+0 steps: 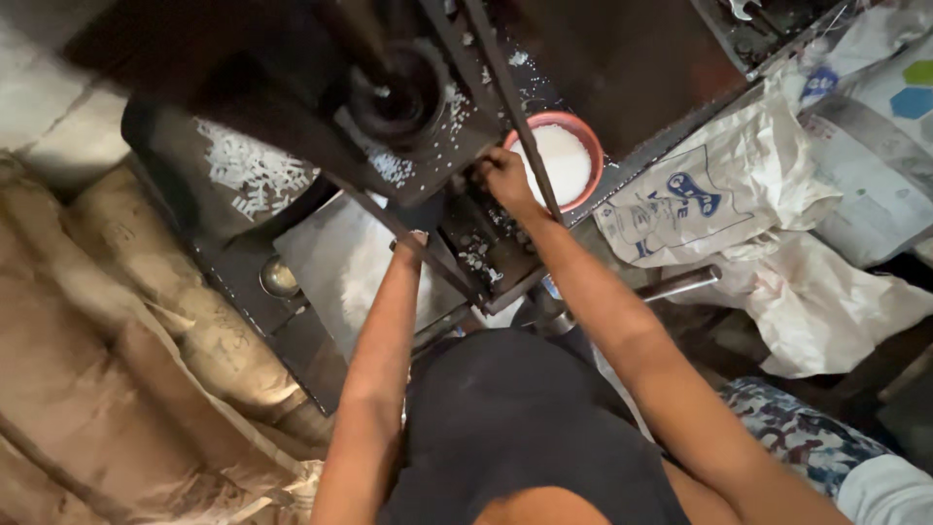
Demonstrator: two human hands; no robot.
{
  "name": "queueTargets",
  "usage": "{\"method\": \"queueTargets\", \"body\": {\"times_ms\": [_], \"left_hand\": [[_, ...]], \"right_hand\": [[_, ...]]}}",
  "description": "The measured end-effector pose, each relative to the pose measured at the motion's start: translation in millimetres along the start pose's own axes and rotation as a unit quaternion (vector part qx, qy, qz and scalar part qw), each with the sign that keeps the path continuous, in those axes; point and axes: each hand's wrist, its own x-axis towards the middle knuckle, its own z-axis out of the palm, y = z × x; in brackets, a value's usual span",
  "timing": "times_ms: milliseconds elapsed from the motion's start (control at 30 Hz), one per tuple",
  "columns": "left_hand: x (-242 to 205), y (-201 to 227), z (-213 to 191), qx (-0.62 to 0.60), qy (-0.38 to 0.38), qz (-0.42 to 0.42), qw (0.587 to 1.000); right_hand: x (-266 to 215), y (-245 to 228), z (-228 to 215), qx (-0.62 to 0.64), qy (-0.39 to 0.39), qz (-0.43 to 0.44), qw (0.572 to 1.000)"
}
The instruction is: The person operates a manual press machine by turning a crank handle, then removes a small metal component from the press and places it on a metal tray. The person repeats this cycle multiple times.
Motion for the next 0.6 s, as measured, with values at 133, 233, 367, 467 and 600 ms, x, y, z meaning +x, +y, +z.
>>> {"method": "queueTargets", "body": {"times_ms": [133,233,367,467,600], "left_hand": [[6.0,-27.1,5.6,0.038,-0.015,0.002,0.999],[-7.6,-45.9,-0.9,0.05,-0.011,-0.009,0.999],[-15.4,-31.6,-18.4,0.04,0.055,-0.03,0.997],[-25.1,-12.0,-50.9,0.005,0.146,-0.043,0.988],[-79.7,6.2,-101.1,-0.103,0.223,-0.111,0.963]], "right_hand": [[1.6,9.2,-1.7,0.037,0.002,0.005,0.999],[-0.7,17.3,4.1,-0.002,-0.024,0.056,0.998],[6.5,27.2,5.2,-0.029,-0.104,0.116,0.987],[3.3,33.3,1.6,-0.139,-0.075,-0.09,0.983],[-24.9,11.3,-17.7,-0.151,0.042,-0.222,0.962]]}}
